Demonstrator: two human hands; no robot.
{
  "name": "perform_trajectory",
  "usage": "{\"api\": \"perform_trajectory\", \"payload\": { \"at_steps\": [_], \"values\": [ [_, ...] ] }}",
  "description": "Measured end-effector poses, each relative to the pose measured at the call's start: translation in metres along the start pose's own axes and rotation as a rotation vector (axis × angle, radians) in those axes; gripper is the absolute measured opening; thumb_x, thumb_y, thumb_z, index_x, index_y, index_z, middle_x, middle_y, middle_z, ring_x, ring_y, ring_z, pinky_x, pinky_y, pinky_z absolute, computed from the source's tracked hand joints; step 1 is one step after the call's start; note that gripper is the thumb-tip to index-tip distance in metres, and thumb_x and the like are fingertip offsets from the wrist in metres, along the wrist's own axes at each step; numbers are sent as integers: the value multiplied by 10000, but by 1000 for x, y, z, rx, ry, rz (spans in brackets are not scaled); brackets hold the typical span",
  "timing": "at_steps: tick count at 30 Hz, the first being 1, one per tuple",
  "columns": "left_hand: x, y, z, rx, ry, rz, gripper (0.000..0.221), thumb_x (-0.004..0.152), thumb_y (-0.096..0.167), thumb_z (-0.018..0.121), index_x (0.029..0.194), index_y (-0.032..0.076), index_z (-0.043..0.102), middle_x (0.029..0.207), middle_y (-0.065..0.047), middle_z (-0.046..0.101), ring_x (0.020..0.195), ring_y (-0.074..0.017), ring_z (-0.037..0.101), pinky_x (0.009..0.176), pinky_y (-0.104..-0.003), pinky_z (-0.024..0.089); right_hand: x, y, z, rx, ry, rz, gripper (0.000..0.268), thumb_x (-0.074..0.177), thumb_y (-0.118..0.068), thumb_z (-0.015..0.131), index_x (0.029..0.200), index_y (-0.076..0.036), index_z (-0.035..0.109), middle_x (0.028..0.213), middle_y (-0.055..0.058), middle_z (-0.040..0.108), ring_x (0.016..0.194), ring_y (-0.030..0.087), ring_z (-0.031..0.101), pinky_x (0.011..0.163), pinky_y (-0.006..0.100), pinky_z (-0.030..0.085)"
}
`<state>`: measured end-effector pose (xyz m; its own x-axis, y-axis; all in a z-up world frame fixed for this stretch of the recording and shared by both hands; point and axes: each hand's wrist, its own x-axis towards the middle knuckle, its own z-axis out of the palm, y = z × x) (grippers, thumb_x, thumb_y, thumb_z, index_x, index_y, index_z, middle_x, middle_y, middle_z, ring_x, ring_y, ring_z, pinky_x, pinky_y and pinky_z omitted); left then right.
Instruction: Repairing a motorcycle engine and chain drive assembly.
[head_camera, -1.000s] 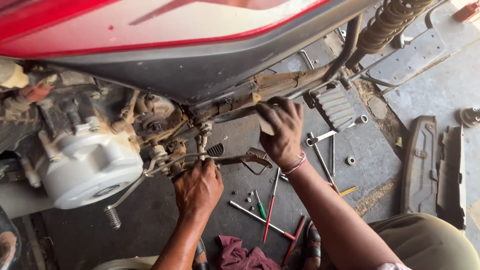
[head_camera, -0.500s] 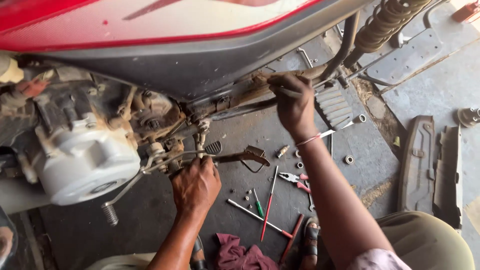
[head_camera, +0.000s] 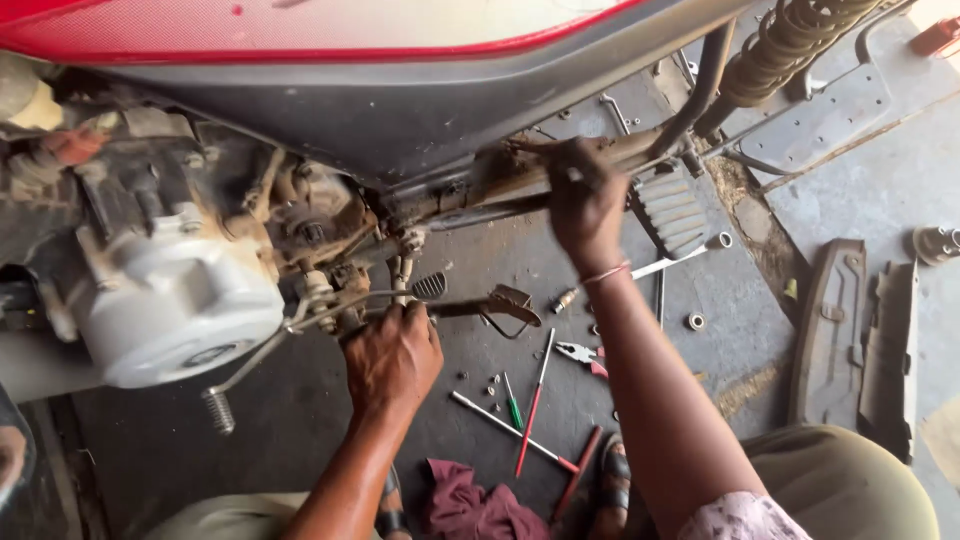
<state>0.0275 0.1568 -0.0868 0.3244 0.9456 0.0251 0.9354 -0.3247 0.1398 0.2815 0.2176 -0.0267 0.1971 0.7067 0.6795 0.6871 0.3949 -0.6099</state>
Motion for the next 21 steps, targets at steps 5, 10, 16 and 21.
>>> {"api": "perform_trajectory", "payload": {
  "at_steps": [5,10,16,21],
  "values": [
    [12,-6,7,4,-43,-14,315,943,297,624,1154,87,728,956,-134,759,703,-239,749,541,-367,586,21,15,-5,-75,30,184,62,986,-35,691,994,9,733,877,112,764,787,196,731,716,309,554],
    [13,-11,24,9,-34,8,324,950,283,629,1182,77,724,948,-137,763,692,-220,745,533,-355,580,20,34,-8,48,-82,184,118,1038,-47,640,1018,-38,756,948,89,777,845,163,739,719,290,569],
    [8,-5,10,16,-39,9,312,947,277,628,1159,72,730,952,-132,762,698,-221,749,525,-344,580,29,23,-15,-112,-109,228,96,1001,-23,661,1008,-9,756,922,115,775,788,174,730,700,313,541],
    [6,-1,-1,35,-8,0,262,959,284,623,1101,99,741,924,-105,756,717,-236,745,564,-368,576,26,21,0,176,-105,101,150,1015,46,592,1017,14,738,961,129,754,893,188,725,787,320,588]
  ]
}}
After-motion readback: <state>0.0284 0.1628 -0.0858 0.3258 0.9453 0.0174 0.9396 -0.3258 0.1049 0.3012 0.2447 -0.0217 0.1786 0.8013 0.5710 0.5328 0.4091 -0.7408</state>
